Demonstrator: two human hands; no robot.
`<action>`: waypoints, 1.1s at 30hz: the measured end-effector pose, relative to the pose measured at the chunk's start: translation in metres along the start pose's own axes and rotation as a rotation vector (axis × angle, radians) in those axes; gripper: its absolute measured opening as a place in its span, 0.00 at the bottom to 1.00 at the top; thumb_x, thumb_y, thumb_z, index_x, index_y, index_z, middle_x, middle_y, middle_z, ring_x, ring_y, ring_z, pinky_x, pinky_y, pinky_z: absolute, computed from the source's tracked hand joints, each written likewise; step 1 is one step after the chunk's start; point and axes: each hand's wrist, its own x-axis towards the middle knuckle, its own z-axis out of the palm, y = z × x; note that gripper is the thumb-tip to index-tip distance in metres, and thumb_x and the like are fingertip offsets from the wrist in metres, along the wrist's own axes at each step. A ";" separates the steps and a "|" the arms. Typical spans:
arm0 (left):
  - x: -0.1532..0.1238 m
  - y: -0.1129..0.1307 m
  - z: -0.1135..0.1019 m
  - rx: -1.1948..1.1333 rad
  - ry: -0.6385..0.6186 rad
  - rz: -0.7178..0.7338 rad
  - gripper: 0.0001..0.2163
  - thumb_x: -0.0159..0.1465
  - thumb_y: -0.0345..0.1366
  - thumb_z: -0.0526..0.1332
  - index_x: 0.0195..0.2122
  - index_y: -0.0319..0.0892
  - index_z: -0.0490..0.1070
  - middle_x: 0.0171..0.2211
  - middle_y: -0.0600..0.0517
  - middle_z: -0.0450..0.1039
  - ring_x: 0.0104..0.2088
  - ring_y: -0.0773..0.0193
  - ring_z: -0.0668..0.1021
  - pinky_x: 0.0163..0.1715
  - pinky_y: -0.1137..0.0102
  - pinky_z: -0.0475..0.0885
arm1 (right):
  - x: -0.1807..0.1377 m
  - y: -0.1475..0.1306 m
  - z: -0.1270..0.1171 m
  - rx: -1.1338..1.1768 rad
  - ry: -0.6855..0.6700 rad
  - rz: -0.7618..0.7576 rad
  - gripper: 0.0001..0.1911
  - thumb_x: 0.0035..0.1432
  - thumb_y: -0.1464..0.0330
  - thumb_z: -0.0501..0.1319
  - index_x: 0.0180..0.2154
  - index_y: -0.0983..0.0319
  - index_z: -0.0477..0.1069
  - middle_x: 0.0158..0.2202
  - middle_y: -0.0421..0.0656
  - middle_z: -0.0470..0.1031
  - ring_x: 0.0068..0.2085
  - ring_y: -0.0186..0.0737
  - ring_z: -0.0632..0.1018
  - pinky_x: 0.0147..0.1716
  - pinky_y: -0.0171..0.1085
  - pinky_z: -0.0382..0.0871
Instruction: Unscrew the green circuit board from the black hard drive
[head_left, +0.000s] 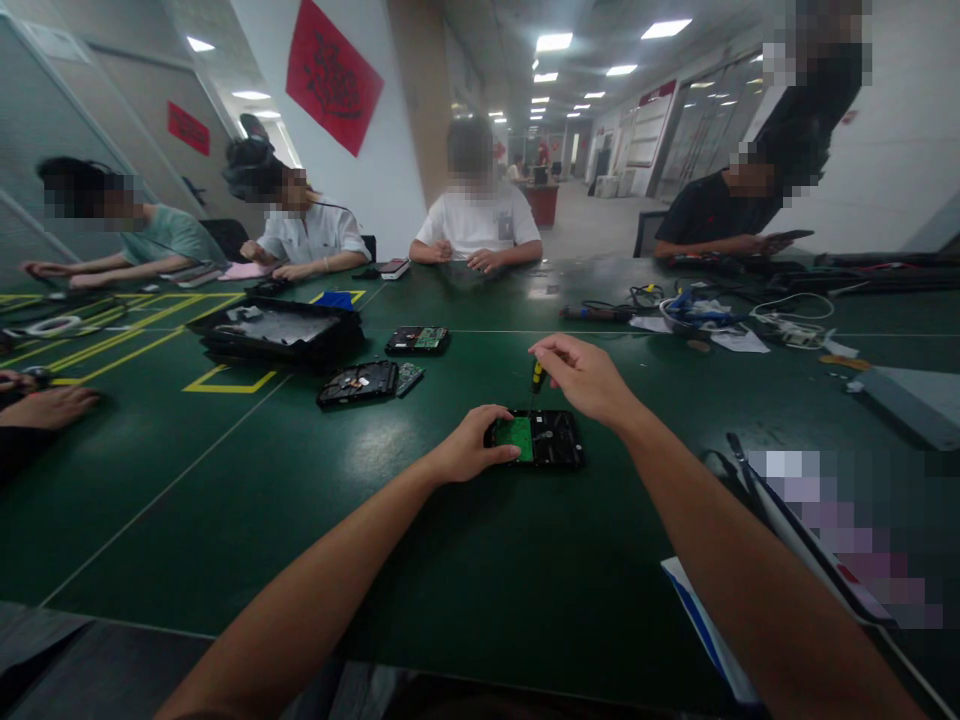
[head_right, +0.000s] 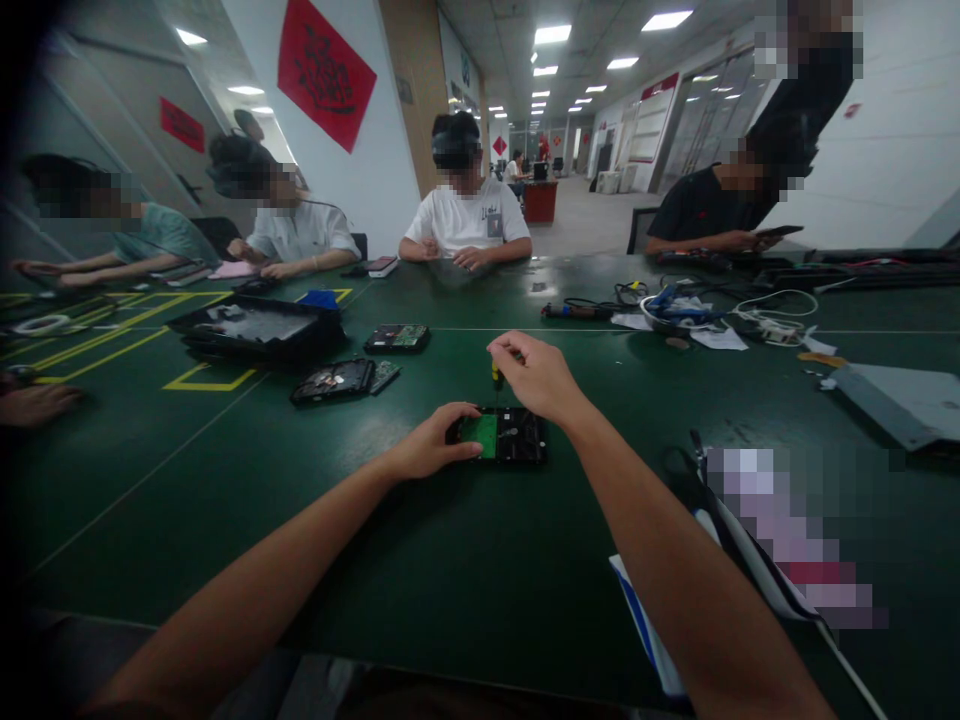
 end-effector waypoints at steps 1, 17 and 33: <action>0.000 0.000 0.000 -0.002 -0.003 -0.003 0.28 0.60 0.48 0.67 0.60 0.48 0.64 0.61 0.44 0.64 0.62 0.50 0.67 0.63 0.51 0.62 | 0.000 0.000 -0.001 -0.023 0.018 -0.002 0.13 0.65 0.58 0.56 0.40 0.58 0.74 0.35 0.42 0.79 0.28 0.35 0.77 0.30 0.36 0.69; 0.001 -0.003 0.002 0.004 0.025 0.031 0.27 0.60 0.47 0.67 0.59 0.48 0.65 0.60 0.45 0.65 0.60 0.51 0.69 0.62 0.53 0.64 | -0.002 -0.004 -0.001 0.037 -0.026 0.066 0.16 0.66 0.56 0.54 0.38 0.59 0.74 0.36 0.43 0.79 0.24 0.33 0.75 0.23 0.35 0.64; 0.001 -0.002 0.001 0.005 0.009 0.011 0.28 0.60 0.48 0.67 0.59 0.48 0.64 0.61 0.45 0.64 0.61 0.50 0.67 0.63 0.52 0.62 | -0.002 -0.004 -0.002 0.023 -0.015 0.014 0.13 0.65 0.57 0.56 0.38 0.59 0.74 0.37 0.43 0.80 0.24 0.33 0.74 0.27 0.36 0.67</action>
